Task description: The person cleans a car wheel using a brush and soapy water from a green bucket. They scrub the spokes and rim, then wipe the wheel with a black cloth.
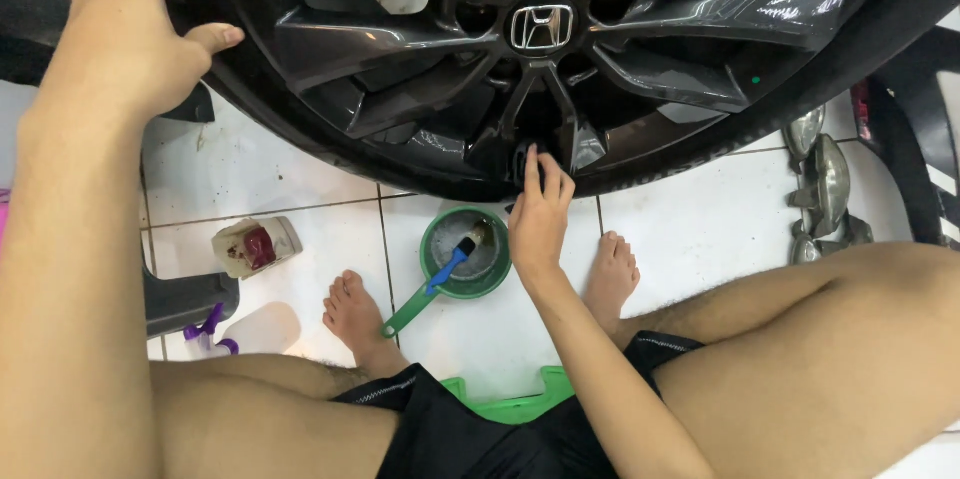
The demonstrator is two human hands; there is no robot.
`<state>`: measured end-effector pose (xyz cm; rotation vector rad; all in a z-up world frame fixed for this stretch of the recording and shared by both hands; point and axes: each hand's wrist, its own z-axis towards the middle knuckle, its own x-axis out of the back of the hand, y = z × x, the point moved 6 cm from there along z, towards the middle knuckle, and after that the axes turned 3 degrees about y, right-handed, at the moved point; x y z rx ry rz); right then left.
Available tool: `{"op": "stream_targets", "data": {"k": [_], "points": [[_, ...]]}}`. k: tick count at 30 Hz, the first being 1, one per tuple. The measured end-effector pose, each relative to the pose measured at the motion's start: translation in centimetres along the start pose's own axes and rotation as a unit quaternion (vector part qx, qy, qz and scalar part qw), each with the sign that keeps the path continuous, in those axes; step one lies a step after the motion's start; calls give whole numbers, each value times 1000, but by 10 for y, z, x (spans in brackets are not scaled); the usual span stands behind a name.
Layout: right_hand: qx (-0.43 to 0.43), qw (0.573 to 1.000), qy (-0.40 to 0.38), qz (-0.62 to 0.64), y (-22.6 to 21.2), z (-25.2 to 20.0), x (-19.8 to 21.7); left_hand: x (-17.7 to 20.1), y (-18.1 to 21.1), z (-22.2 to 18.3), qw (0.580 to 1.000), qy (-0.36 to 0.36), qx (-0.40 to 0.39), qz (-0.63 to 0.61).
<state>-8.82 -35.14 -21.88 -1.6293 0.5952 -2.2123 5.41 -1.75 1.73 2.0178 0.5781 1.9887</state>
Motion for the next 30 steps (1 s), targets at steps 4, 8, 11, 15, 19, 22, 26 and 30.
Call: {"op": "stream_targets", "data": {"k": [4,8,11,15,19,22,26,30], "points": [[25,997,-30,-68,-6,-7,2,-2,-5,3,1000,-2,19,-3],[31,997,-43,-64,-18,-9,10,-1,-2,4,1000,12,-13,-7],[18,999,-28,-15,-15,-4,6,-3,-5,6,1000,21,-4,2],[-23,998,-63,1,-13,-7,10,-4,-6,6,1000,20,-13,6],[-30,997,-73,-13,-14,-7,14,1,3,1,999,-3,32,0],[-28,997,-74,-4,-11,6,7,1,3,-1,999,-10,37,-4],[-21,996,-84,-2,-15,6,9,2,3,-1,1000,-5,28,-12],[-26,996,-65,59,-14,0,12,-8,-21,5,998,-20,62,-7]]}}
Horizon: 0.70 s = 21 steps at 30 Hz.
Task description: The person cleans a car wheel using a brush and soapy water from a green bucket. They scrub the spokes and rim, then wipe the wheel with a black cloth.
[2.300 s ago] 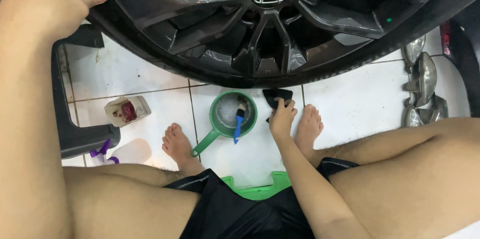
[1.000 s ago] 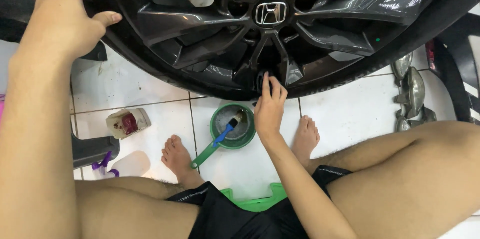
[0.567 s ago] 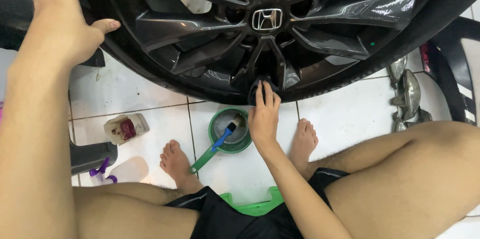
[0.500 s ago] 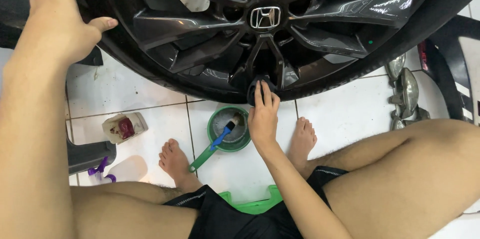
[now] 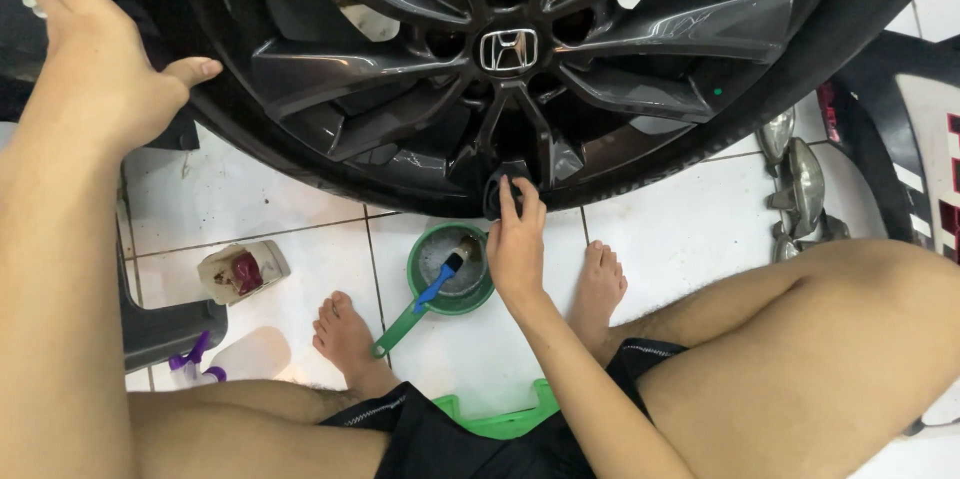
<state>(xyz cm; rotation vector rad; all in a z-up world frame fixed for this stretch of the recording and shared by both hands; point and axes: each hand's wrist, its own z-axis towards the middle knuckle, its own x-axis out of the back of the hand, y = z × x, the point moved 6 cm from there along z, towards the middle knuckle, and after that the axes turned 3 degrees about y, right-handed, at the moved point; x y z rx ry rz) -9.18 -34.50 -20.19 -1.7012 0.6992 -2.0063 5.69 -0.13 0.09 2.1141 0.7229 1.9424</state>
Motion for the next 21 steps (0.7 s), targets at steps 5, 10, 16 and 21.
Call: {"op": "stream_targets", "data": {"k": [5,10,16,21], "points": [[4,998,36,41,1,15,2,5,17,-5,999,26,-44,7],[23,1000,3,-11,-2,-3,-4,0,3,1,999,28,-35,15],[-7,999,-15,-49,-2,10,-7,-2,-2,4,996,45,-69,40],[-25,996,-60,-54,-2,1,-5,-1,-2,5,996,44,-71,1]]}}
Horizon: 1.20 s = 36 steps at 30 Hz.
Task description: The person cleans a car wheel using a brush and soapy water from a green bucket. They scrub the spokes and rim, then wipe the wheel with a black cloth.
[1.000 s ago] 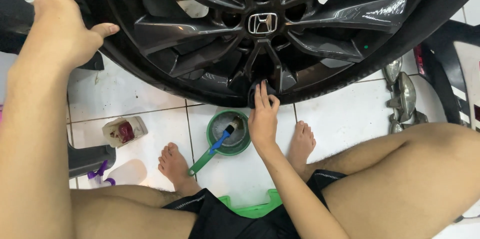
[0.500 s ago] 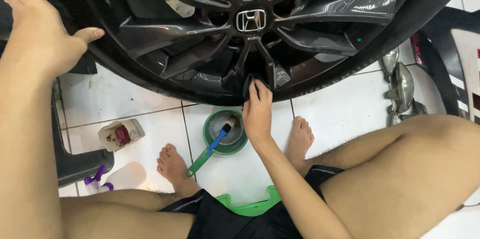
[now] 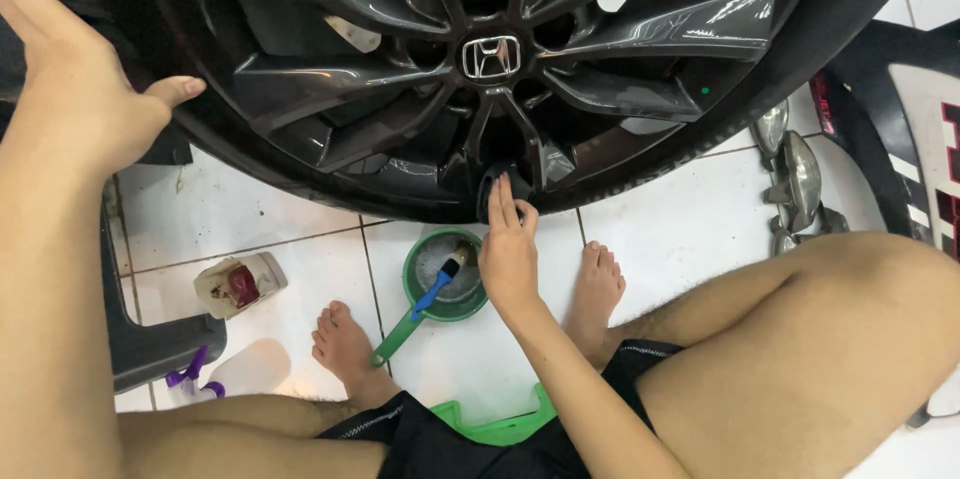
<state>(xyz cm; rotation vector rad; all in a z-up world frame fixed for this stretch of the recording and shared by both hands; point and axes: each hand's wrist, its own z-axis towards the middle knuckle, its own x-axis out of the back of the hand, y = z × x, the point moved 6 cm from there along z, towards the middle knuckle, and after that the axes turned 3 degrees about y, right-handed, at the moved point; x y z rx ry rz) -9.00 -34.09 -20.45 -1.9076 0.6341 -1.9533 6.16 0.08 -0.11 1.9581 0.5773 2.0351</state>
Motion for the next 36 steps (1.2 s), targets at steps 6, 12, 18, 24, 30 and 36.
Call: {"op": "stream_targets", "data": {"k": [6,12,18,24,30,36], "points": [[42,997,57,-16,1,6,-1,-5,-10,0,998,-27,42,23],[12,1000,12,-3,5,4,-5,-1,-1,-4,998,-32,57,-18],[27,999,13,-13,2,-1,2,-4,-2,-7,995,-47,82,-13],[5,999,3,54,4,0,-5,-2,-2,-5,997,-34,63,-22],[-30,956,16,291,3,-12,2,-2,-3,-6,992,-49,108,-49],[-63,908,32,413,-1,-12,2,0,4,-10,993,-49,98,-48]]}}
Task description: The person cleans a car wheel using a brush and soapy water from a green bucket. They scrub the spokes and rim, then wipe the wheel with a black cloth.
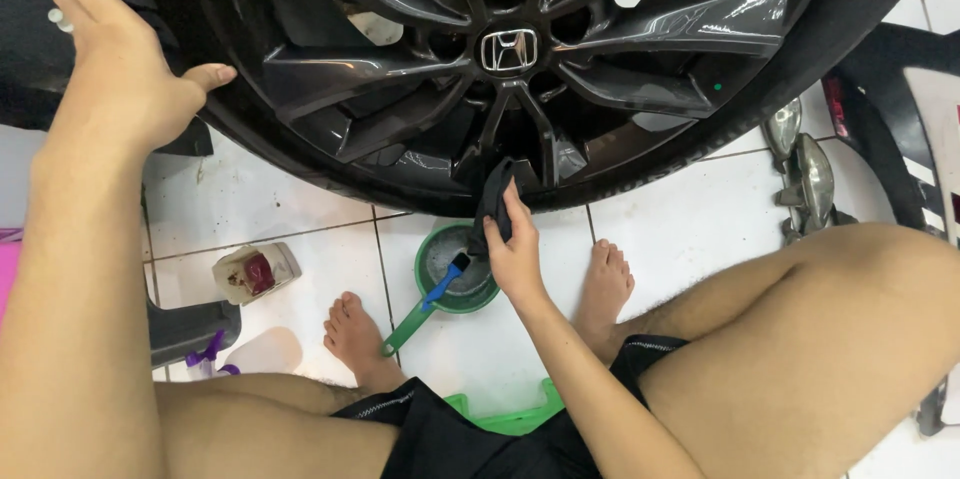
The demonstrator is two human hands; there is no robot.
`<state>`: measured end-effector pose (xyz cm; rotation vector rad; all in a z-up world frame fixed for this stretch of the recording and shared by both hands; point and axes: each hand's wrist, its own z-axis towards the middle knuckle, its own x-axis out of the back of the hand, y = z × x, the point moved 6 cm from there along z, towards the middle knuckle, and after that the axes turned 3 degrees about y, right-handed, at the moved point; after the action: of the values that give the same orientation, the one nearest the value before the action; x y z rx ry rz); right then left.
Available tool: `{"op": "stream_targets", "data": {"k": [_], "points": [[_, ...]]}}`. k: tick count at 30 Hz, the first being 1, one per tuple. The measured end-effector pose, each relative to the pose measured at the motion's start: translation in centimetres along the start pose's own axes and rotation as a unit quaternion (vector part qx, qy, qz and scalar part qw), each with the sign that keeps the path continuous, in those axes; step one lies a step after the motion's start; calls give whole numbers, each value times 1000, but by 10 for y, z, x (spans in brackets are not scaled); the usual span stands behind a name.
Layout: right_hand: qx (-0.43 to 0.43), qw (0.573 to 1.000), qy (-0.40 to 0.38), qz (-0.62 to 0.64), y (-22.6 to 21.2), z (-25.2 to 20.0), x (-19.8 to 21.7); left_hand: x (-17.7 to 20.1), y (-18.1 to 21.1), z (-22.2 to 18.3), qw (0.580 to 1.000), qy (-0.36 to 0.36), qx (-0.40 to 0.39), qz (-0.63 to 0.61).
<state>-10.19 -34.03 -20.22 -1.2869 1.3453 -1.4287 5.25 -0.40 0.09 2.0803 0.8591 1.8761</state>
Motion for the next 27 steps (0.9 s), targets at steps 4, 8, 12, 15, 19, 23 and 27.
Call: {"op": "stream_targets", "data": {"k": [4,8,12,15,19,23,27], "points": [[-21,999,12,-37,5,6,-1,-1,-9,9,999,16,-44,12],[67,997,-3,-44,-24,7,-2,-2,-7,9,999,13,-25,19],[38,995,1,-96,-13,7,-4,-2,-6,9,1000,12,-27,7],[-48,995,23,-80,-6,7,-2,-1,-11,11,994,48,-95,20],[59,995,13,-83,-35,8,-5,0,-7,8,996,40,-83,17],[-28,997,28,-70,-19,13,-1,1,-7,7,991,58,-119,0],[20,998,39,-41,-44,22,0,-1,-8,10,993,50,-104,-4]]}}
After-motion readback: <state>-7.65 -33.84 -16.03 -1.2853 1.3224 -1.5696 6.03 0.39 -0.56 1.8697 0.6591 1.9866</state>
